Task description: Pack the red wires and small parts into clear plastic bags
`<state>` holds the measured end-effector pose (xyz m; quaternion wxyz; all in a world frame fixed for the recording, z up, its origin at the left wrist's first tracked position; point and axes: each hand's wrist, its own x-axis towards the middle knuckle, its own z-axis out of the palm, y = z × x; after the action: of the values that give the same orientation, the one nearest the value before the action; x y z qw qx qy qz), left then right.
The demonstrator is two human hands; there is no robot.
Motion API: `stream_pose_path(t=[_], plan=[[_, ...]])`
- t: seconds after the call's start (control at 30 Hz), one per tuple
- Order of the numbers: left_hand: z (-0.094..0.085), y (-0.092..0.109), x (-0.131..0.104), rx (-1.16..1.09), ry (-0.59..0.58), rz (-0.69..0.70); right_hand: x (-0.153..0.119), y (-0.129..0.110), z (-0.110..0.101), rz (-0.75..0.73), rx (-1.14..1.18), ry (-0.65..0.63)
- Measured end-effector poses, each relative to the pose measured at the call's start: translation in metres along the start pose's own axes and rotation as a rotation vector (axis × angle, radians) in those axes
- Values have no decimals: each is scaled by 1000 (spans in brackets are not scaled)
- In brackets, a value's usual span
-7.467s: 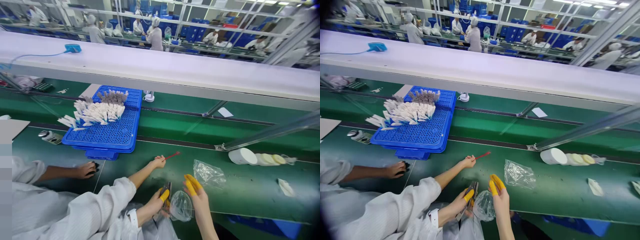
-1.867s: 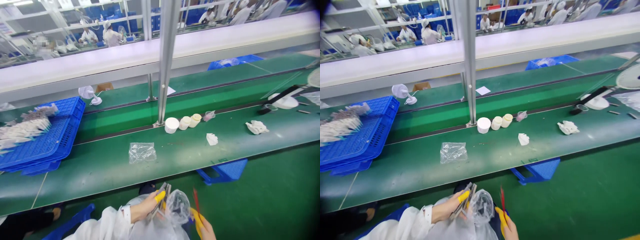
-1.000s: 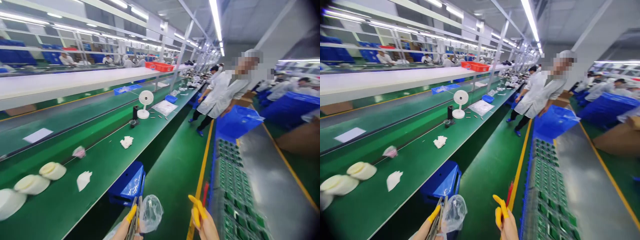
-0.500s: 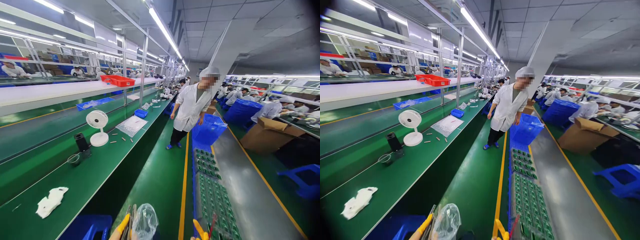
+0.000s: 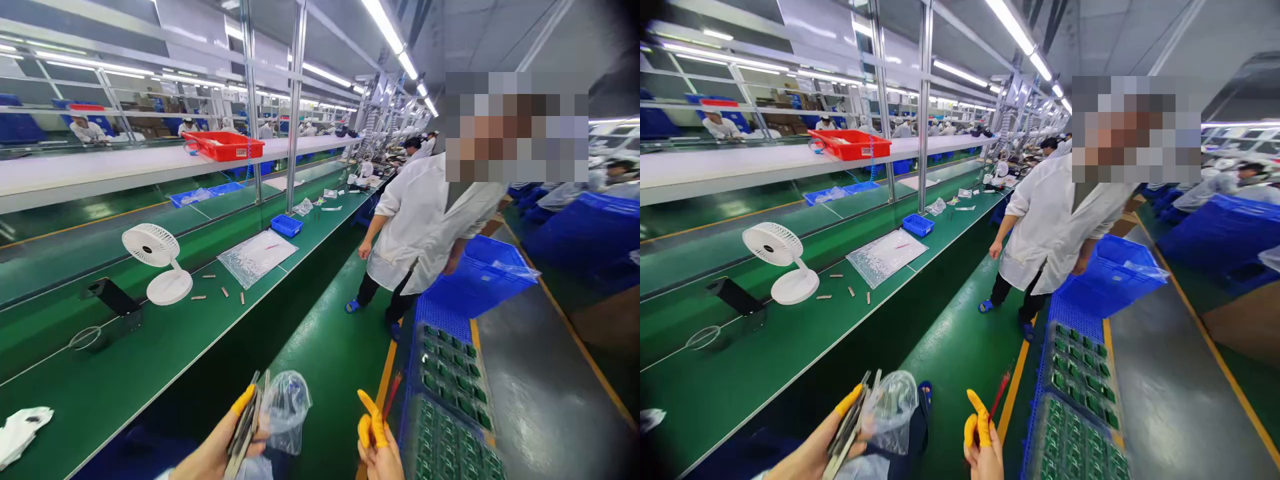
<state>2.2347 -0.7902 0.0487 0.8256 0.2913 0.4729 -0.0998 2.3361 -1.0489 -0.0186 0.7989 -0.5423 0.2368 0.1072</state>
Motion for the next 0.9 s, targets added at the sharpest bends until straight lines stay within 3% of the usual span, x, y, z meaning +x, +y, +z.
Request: stream_pose_path(t=[0.13, 0.3, 0.47, 0.7, 0.9], plan=[[96, 73, 50, -131, -34, 32, 80, -43, 25, 62, -18, 15], [212, 162, 96, -267, -159, 30, 162, -118, 60, 86, -29, 51], [308, 220, 138, -388, -242, 26, 247, -174, 90, 75, -54, 46], [410, 260, 203, -535, -228, 20, 384, -232, 152, 82, -174, -184], [464, 285, 249, -619, -162, 55, 483, -289, 230, 74, -326, -503]])
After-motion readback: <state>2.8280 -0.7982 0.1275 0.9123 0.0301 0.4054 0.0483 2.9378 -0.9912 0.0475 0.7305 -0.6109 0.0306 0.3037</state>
